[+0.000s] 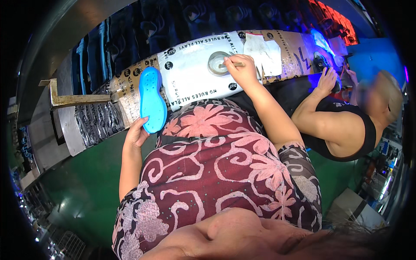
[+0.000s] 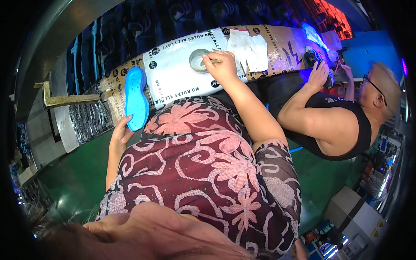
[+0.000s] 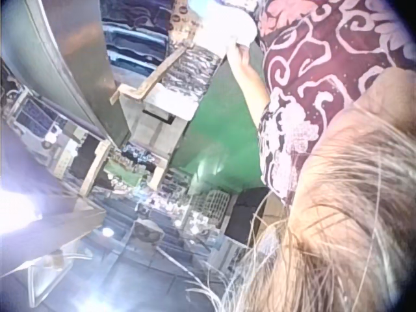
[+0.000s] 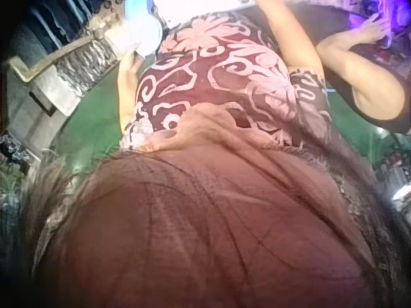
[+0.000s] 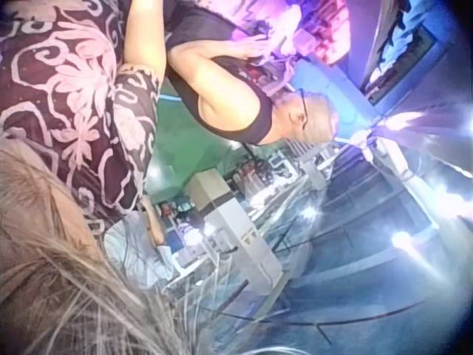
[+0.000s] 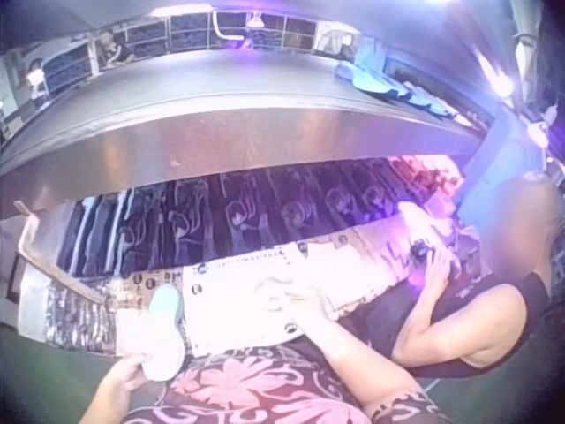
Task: The person applies adhesive to shoe soles using a brush dipped in a container and places the glued soles onto an overhead conveyor.
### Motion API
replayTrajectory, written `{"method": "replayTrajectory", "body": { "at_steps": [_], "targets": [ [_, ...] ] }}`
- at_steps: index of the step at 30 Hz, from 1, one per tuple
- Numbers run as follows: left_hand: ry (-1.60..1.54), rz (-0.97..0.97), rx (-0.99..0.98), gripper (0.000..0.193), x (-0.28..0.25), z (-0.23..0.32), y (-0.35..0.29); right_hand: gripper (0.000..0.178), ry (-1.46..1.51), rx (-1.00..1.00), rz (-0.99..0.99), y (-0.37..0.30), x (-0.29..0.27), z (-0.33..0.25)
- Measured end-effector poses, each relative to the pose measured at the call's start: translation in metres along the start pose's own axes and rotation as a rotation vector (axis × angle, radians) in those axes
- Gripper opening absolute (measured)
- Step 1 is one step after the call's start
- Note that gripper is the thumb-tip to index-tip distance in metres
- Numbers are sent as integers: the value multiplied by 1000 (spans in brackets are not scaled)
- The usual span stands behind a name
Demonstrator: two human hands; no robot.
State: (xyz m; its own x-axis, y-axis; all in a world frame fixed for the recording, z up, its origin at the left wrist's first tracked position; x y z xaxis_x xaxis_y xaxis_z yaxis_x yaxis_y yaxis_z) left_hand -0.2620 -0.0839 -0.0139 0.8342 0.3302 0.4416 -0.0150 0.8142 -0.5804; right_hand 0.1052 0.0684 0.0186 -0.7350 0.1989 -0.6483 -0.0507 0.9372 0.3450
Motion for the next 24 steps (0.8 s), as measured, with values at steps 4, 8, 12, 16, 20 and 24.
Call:
{"method": "replayTrajectory", "body": {
  "at_steps": [4, 8, 12, 16, 20, 24],
  "targets": [
    [-43, 41, -16, 29, 6, 0, -5, 21, 7, -81, -15, 5, 5, -7],
    [-139, -118, -73, 27, 16, 5, 6, 23, 300, 69, 53, 3, -16, -14],
    [-120, -142, -62, 29, 21, 7, 10, 26, 287, 107, -23, -5, -13, -10],
    [126, -88, 161, 34, 62, 15, -1, 30, 325, 232, 0, -7, -15, 0],
    [406, -17, 482, 41, 98, 20, -9, 31, 616, 423, 48, -7, -25, -11],
    [581, 0, 782, 39, 111, 24, -4, 37, 915, 432, 26, -9, -35, -32]
  ]
}}
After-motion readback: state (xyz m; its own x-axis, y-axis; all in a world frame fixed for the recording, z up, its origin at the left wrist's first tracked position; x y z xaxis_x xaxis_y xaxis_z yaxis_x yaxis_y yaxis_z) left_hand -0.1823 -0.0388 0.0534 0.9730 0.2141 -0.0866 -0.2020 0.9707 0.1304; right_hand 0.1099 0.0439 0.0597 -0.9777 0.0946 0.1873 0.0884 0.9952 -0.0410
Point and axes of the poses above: each hand's wrist, its own y-axis towards the middle knuckle, its own x-axis out of the palm, z = x × y, the point moved 1 cm from there along y, towards the middle knuckle, and after that the axes turned 8 degrees about x, right-handed, at the moved point
